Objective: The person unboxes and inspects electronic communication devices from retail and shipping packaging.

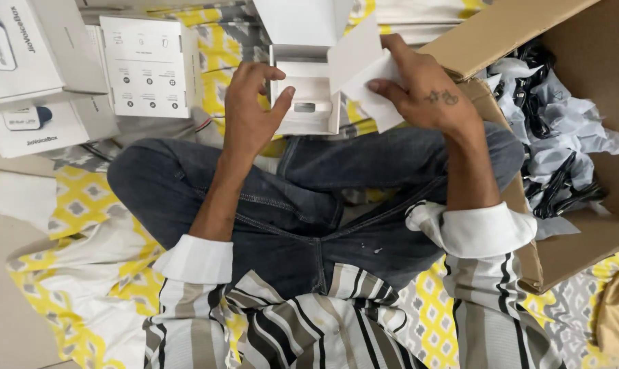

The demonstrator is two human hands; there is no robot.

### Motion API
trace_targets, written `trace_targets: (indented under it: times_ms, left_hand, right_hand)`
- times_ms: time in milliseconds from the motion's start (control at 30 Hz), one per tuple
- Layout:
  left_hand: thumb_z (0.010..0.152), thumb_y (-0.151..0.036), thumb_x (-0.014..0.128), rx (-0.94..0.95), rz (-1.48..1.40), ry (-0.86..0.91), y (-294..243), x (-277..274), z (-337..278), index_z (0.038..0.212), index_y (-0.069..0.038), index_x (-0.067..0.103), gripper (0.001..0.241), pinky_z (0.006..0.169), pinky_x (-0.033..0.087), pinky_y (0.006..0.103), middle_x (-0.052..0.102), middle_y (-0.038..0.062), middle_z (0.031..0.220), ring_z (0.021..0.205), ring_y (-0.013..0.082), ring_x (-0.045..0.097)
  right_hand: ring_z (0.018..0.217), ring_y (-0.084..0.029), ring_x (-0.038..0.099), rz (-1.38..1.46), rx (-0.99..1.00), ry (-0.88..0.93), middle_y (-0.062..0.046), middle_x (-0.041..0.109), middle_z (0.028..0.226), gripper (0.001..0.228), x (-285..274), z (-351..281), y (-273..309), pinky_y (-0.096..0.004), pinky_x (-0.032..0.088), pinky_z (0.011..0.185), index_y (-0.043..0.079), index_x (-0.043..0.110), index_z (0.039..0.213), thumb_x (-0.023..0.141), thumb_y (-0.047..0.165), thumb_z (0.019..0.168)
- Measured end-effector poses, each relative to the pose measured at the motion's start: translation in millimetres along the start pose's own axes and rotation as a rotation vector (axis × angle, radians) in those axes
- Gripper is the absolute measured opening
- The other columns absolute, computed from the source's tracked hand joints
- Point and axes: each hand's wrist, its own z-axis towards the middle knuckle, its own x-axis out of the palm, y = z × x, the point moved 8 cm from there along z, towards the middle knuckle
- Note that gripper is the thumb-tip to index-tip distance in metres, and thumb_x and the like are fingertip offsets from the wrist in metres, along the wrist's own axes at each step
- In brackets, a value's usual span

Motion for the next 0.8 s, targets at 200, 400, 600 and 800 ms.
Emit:
trace_targets:
  times_ms: [200, 400, 600, 800]
  left_hand:
    - [0.098, -0.043, 0.067, -0.268, -0.753, 0.242, 28.7, 6.2, -18.7, 0.157, -0.024, 0.041, 0.068, 0.080, 0.055, 0.0264, 0.059, 0.001, 0.144, 0.086, 0.0077, 0.060]
    - [0.109, -0.040, 0.062, -0.073, -0.318, 0.157, 66.7, 14.8, -6.8, 0.152, -0.021, 0.058, 0.047, 0.084, 0.045, 0.0312, 0.063, 0.008, 0.126, 0.104, 0.0157, 0.056]
    - [0.115, -0.043, 0.047, 0.020, -0.332, 0.065, 48.5, 1.4, 2.6, 0.149, -0.017, 0.056, 0.043, 0.089, 0.047, 0.0317, 0.057, 0.006, 0.135, 0.113, 0.0182, 0.055]
    - [0.114, -0.041, 0.050, 0.015, -0.262, 0.048, 72.5, 17.5, 1.4, 0.141, -0.016, 0.064, 0.040, 0.091, 0.051, 0.0309, 0.056, 0.008, 0.136, 0.122, 0.0202, 0.052]
  right_hand:
    - [0.117, -0.036, 0.064, -0.109, -0.119, 0.390, -0.019, 0.069, 0.127, 0.066, 81.4, 64.5, 13.8, -0.053, 0.051, 0.090, 0.011, 0.056, 0.143, 0.081, 0.035, 0.086]
    - [0.109, -0.026, 0.071, 0.034, -0.001, 0.481, -0.010, 0.074, 0.122, 0.060, 111.5, 102.8, 6.3, -0.044, 0.055, 0.093, 0.023, 0.065, 0.140, 0.080, 0.034, 0.083]
    - [0.103, -0.025, 0.073, 0.009, -0.011, 0.517, -0.009, 0.078, 0.114, 0.055, 96.5, 110.3, 22.3, -0.044, 0.056, 0.089, 0.023, 0.067, 0.140, 0.077, 0.037, 0.088]
    - [0.111, -0.029, 0.069, -0.127, -0.013, 0.456, -0.012, 0.072, 0.122, 0.058, 118.7, 113.9, 4.2, -0.047, 0.053, 0.091, 0.024, 0.066, 0.141, 0.079, 0.038, 0.086]
